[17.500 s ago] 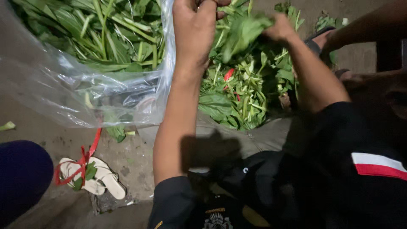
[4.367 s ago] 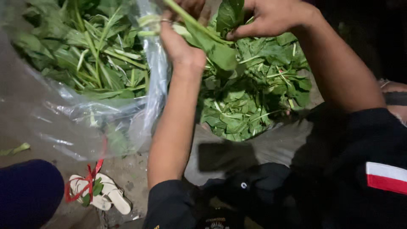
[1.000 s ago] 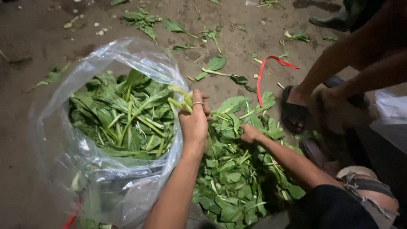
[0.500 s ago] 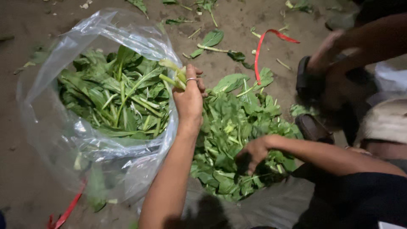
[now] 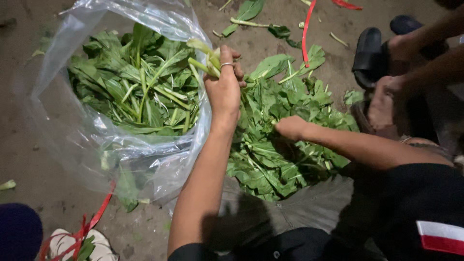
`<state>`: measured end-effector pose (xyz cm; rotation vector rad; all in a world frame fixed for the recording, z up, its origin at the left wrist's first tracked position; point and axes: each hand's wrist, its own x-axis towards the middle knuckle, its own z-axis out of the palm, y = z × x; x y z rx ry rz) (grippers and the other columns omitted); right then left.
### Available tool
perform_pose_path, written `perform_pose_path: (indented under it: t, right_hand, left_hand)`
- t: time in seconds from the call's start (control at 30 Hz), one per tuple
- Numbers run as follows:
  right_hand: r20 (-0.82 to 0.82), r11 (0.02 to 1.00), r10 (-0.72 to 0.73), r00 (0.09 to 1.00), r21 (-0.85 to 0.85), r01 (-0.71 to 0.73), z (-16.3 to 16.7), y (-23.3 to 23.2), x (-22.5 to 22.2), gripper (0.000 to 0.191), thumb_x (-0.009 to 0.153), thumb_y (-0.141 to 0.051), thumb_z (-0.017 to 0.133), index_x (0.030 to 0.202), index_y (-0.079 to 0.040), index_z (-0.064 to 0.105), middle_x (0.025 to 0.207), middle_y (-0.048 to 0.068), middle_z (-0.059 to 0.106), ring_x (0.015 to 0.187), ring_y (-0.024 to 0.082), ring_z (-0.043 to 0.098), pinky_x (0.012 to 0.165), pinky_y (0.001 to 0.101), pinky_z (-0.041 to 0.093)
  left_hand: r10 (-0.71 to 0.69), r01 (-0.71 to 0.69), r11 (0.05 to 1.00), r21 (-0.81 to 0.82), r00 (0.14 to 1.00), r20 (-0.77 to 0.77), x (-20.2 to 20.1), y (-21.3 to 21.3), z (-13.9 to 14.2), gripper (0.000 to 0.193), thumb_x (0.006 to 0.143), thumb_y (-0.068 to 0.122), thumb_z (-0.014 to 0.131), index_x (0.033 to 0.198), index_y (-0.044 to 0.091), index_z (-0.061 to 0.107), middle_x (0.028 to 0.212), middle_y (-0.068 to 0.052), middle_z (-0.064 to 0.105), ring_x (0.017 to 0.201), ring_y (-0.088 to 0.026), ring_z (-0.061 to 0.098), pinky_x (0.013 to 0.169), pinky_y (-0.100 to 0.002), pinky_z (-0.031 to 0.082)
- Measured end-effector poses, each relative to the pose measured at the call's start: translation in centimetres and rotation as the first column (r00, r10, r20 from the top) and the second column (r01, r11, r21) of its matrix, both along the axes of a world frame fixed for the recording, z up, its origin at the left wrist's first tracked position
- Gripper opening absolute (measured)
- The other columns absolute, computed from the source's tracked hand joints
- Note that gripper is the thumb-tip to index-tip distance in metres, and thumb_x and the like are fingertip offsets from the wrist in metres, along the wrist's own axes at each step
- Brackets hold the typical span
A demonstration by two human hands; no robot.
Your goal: The person sits on the ground and sorts leafy green vegetables, stripping leaves and stems from bunches and placing the usable greens into a large plastic bag while discarding unwanted pieces onto the ground. They handle the bunches one at a time, gathering and turning them as they work.
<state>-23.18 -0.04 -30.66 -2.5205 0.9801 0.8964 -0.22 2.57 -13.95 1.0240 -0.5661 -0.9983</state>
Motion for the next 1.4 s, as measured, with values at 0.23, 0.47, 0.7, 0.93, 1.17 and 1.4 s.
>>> perform_pose_path:
  t: [0.23,0.47,0.7,0.93,1.17,1.4]
  right_hand:
    - [0.367,0.969,0.154,0.917,-0.236,-0.068,-1.7,8.3,2.1,0.093,0.062,-0.051,0.081,0.133,-0.004,0.044,0.122,0.021,0.057,0.112,0.041,0.064,0.073,0.0564,0.057]
    - [0.272,0.976,-0.203,0.94,-0.019,0.217,0.2,1.9,3.6,0.031,0.09,-0.014,0.062,0.121,-0.009,0.057,0.105,0.021,0.07,0.101,0.042,0.068,0.084,0.055,0.055]
    - [0.735,0.841,-0.486,0.473,0.246,0.482,12.3,-7.9,3.7,0.028,0.101,-0.024,0.077,0.118,-0.003,0.07,0.106,0.011,0.076,0.094,0.018,0.069,0.088,0.0385,0.056]
    - [0.864,0.895,-0.431,0.263,0.37,0.251,18.6,-5.5,2.4,0.046,0.091,-0.019,0.083,0.125,0.001,0.06,0.11,0.004,0.071,0.1,0.009,0.065,0.089,0.029,0.055]
    - [0.89,0.936,-0.322,0.322,0.248,0.251,18.7,-5.5,3.8,0.029,0.096,-0.021,0.078,0.113,0.0,0.067,0.092,0.005,0.071,0.085,0.009,0.061,0.076,0.0292,0.052]
    - [0.873,0.937,-0.33,0.36,0.258,0.234,18.9,-5.7,3.0,0.03,0.106,-0.029,0.068,0.113,0.0,0.07,0.086,0.01,0.066,0.083,0.012,0.056,0.075,0.0331,0.05]
  left_hand:
    - [0.006,-0.006,1.0,-0.007,1.0,0.022,-0.1,0.1,0.0,0.034,0.105,0.038,0.056,0.097,0.007,0.065,0.069,0.004,0.055,0.061,-0.006,0.051,0.052,-0.024,0.042]
    - [0.071,-0.058,0.985,-0.164,0.994,0.078,0.6,-1.9,-1.3,0.037,0.106,0.033,0.057,0.104,0.0,0.072,0.095,-0.007,0.077,0.085,-0.014,0.074,0.083,-0.03,0.061]
    - [0.055,-0.033,0.981,-0.192,0.992,0.11,0.4,-3.9,-1.9,0.037,0.108,0.032,0.059,0.116,0.0,0.075,0.101,-0.009,0.078,0.083,-0.013,0.07,0.077,-0.03,0.058]
    - [-0.063,0.055,0.998,0.035,0.954,0.294,-1.3,-3.8,-2.0,0.033,0.101,0.033,0.068,0.114,0.005,0.079,0.086,-0.004,0.073,0.061,-0.007,0.059,0.053,-0.026,0.047]
    - [-0.114,0.118,0.993,-0.021,0.985,0.127,-2.5,-3.7,-2.2,0.032,0.091,0.027,0.081,0.113,0.004,0.08,0.093,-0.001,0.075,0.069,-0.01,0.059,0.059,-0.029,0.048]
    - [-0.075,0.091,0.995,-0.03,0.932,0.354,-2.2,-3.0,-2.6,0.037,0.092,0.03,0.079,0.115,0.001,0.074,0.106,-0.006,0.078,0.094,-0.015,0.072,0.084,-0.032,0.058]
